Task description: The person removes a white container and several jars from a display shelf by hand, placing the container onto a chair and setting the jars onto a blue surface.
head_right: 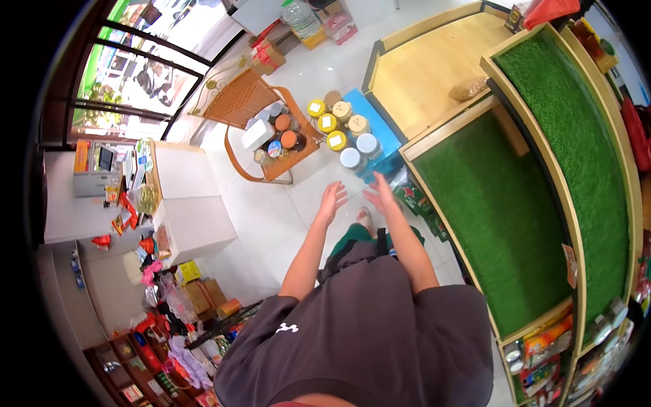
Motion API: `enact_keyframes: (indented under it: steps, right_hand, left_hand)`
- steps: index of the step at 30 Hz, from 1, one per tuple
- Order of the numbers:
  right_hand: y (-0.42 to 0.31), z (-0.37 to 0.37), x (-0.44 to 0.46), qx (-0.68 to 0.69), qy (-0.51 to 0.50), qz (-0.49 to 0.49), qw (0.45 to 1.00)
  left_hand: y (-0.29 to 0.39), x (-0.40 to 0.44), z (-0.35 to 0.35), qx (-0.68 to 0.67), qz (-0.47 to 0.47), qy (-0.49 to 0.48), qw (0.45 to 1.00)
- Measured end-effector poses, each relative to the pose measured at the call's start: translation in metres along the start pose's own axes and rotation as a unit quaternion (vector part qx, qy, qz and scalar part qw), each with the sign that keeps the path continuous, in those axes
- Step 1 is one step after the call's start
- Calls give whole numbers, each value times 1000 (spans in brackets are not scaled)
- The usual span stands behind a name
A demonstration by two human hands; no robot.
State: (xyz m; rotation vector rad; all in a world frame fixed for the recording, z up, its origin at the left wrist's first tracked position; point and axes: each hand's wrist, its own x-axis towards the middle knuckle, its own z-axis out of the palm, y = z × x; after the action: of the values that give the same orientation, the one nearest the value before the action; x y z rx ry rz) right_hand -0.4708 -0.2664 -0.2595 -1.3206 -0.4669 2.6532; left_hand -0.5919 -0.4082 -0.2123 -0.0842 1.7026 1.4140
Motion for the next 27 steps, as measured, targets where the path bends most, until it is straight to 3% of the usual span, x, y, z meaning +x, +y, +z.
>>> enact_keyframes:
  steps: [6,11,15,18,23,25,27]
  right_hand:
    - [8,29,18,-14,-19,45,999]
    - [5,58,37,-11,70,16,997]
    - [3,78,62,74,72,-4,995]
    - [11,70,88,194,42,4,980]
    - [9,96,71,81,91,-83,989]
    - [15,88,81,136,84,-95,983]
    - [16,81,81,145,92,-81,982]
  left_hand:
    - [24,42,-1,-39,-39,21,998]
    - [40,72,1,-24,-72,-8,997]
    - [8,124,-14,-138,-132,-111,975]
    - [20,123,-20,7,-141,-148,979]
    - [22,128,-27,53,-134,-173,974]
    - [22,132,-31,85,-52,-192,976]
    - [29,132,-31,68,-41,-211,974]
